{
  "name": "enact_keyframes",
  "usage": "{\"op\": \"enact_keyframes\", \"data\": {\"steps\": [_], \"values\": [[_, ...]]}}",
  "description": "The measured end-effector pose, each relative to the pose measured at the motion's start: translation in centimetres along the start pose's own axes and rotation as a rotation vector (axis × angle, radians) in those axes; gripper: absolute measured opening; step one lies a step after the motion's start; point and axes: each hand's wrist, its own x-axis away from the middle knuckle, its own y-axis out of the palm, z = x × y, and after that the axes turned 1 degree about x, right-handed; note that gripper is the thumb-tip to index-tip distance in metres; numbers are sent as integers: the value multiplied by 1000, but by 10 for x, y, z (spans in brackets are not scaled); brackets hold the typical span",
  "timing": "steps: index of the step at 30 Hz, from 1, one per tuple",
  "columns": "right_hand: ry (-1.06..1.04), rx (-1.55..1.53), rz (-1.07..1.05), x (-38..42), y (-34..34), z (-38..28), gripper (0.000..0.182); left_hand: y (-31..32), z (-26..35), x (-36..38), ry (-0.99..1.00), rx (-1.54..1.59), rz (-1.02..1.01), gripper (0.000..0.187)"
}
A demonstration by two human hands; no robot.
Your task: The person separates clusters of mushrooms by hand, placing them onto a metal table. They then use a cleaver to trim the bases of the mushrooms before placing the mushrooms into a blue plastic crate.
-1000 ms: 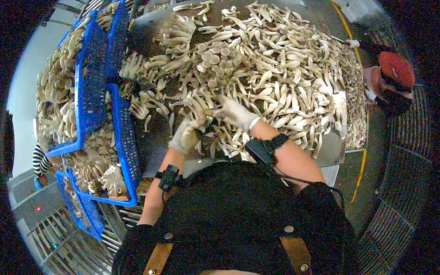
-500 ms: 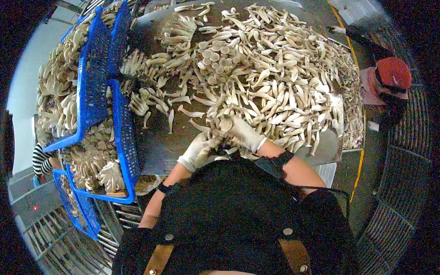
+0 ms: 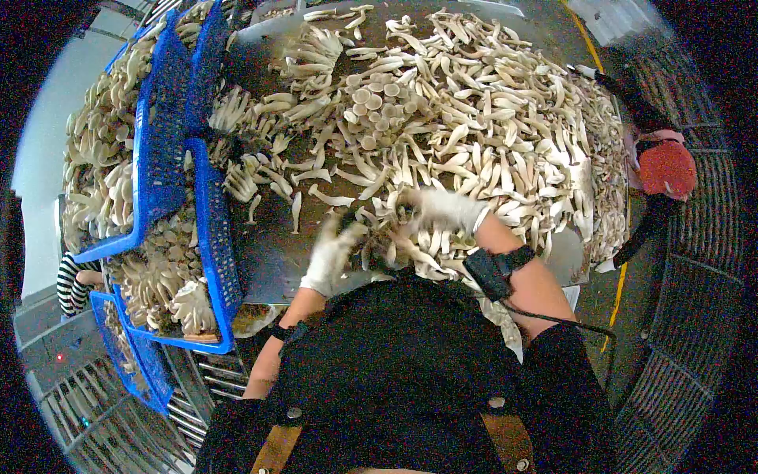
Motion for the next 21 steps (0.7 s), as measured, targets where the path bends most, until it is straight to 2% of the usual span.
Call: {"op": "enact_keyframes", "data": {"steps": [1, 3, 5, 6, 7, 9, 10, 13, 14, 17, 18, 19, 20, 21], "values": [[250, -242, 67, -19, -3, 29, 59, -16, -26, -15, -49, 165, 153, 44], [411, 67, 291, -49, -7, 33, 53, -26, -43, -38, -36, -144, 111, 47], [479, 455, 452, -69, 9, 26, 42, 6, 15, -23, -209, 26, 16, 55], [450, 447, 581, -75, 18, 20, 44, -6, -20, -46, -223, 114, 17, 61], [591, 161, 540, -89, 20, 19, 57, -7, -15, -50, -179, 62, 41, 63], [586, 188, 521, -93, 34, 20, 70, -6, -9, -52, -104, -36, 87, 67], [589, 139, 562, -95, 40, 23, 76, -3, -6, -60, -136, -88, 105, 59], [556, 102, 674, -92, 32, 39, 76, 4, 8, -70, -288, -126, 216, 64], [542, 97, 706, -94, 29, 45, 80, -2, 8, -77, -245, -54, 148, 70], [566, -108, 649, -98, 25, 45, 76, 2, 12, -79, -209, -122, 24, 94], [595, -129, 636, -102, 28, 54, 76, 4, 3, -86, -295, -206, 28, 85], [497, -254, 639, -101, 29, 59, 75, -5, -51, -116, -286, 29, -74, 75], [402, -383, 633, -99, 28, 58, 74, -5, -38, -113, -307, 0, -97, 70], [232, -804, 564, -90, 30, 58, 77, -5, -26, -105, -334, -28, -119, 66]]}}
